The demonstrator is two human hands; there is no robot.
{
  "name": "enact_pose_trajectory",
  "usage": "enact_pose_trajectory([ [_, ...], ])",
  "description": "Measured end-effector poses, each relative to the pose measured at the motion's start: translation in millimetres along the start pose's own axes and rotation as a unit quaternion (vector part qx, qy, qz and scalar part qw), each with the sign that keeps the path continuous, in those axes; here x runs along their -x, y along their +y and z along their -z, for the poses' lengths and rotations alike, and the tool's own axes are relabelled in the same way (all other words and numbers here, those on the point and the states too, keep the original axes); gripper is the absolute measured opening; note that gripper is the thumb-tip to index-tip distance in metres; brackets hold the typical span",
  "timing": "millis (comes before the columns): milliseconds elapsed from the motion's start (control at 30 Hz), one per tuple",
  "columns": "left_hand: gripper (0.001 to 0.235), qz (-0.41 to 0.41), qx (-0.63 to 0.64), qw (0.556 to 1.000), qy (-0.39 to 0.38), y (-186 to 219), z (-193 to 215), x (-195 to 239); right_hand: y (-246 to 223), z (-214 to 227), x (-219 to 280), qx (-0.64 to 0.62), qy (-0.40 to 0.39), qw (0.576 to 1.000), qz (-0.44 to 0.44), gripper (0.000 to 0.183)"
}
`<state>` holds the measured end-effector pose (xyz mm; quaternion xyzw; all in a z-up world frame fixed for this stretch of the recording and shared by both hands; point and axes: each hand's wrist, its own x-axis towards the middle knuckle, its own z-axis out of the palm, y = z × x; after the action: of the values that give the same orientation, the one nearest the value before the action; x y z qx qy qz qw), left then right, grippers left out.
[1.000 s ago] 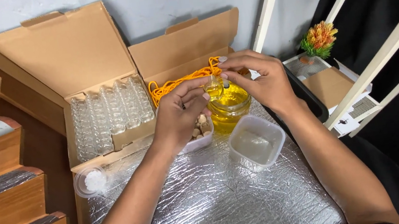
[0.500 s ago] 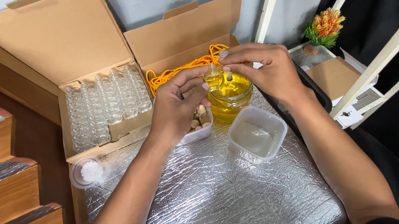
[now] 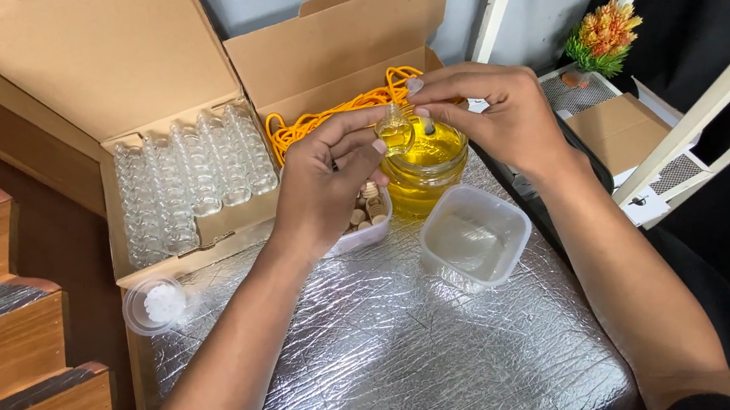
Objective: Filling a small glass bottle with yellow liquid using a syringe and then attaching a wooden cap.
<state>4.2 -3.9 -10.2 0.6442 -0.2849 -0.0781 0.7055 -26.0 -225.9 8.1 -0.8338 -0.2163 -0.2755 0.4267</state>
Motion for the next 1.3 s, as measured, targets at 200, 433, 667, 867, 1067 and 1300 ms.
enact_pose_trajectory([
  [200, 0.037, 0.003, 0.001, 1.000, -0.003, -3.0, 0.7, -1.3, 0.2, -0.7, -0.3, -0.004, 0.003, 1.000, -0.004, 0.019],
  [433, 0.037, 0.003, -0.002, 1.000, -0.009, -0.9, 1.7, -0.5, -0.2, -1.3, 0.1, -0.006, 0.006, 1.000, -0.001, 0.018],
  [667, 0.036, -0.003, -0.004, 1.000, -0.008, -2.0, 1.7, -0.3, -0.4, -1.8, -0.2, -0.009, 0.005, 1.000, 0.001, 0.018],
  [867, 0.036, -0.004, -0.001, 1.000, -0.008, -4.3, 1.9, -1.2, -1.7, -1.6, -1.6, -0.012, 0.003, 1.000, 0.002, 0.019],
  [1067, 0.035, -0.003, 0.001, 1.000, -0.003, -5.9, 1.3, -1.5, 2.0, -2.0, -0.9, -0.011, 0.004, 1.000, 0.005, 0.018],
  [1300, 0.035, -0.003, 0.004, 1.000, 0.001, -5.4, 0.8, -0.9, -1.0, -3.3, -2.4, -0.012, 0.005, 1.000, 0.007, 0.019],
])
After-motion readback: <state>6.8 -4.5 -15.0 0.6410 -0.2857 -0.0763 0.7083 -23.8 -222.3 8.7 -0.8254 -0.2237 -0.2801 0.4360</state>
